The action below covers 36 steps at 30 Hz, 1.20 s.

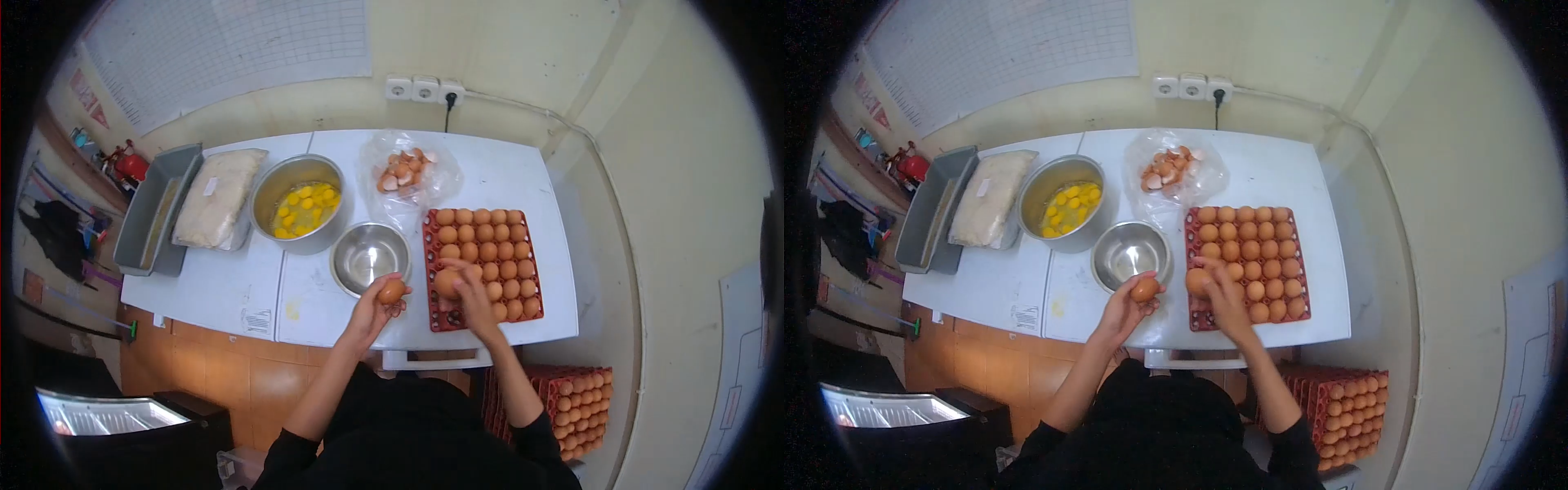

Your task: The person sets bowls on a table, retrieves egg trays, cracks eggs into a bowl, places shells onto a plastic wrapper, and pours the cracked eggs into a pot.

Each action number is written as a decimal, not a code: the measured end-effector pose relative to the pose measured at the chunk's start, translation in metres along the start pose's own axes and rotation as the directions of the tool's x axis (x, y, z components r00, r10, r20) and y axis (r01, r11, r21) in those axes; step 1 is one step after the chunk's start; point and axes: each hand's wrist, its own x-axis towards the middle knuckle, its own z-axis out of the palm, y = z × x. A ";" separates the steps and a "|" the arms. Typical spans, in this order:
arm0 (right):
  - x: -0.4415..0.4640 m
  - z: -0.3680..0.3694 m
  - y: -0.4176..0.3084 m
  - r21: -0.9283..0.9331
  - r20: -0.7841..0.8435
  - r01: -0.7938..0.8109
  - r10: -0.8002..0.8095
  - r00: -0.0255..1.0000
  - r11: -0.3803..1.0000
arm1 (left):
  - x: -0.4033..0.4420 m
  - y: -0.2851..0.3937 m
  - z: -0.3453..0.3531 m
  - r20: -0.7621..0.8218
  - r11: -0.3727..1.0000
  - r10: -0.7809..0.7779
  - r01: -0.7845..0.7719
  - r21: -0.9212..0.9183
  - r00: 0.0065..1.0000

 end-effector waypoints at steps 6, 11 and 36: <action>0.035 0.080 -0.003 -0.575 0.122 0.317 -0.305 0.945 0.754 | 0.023 0.010 -0.016 -0.105 0.996 0.085 -0.085 0.003 0.991; 0.043 0.108 -0.012 -0.619 -0.001 0.479 -0.610 0.792 0.623 | 0.028 0.029 -0.027 -0.027 0.998 0.066 -0.066 -0.007 0.997; 0.068 0.130 0.021 -0.696 0.131 0.367 -0.393 0.910 0.617 | 0.051 0.058 -0.042 -0.048 0.991 -0.083 0.077 -0.110 0.995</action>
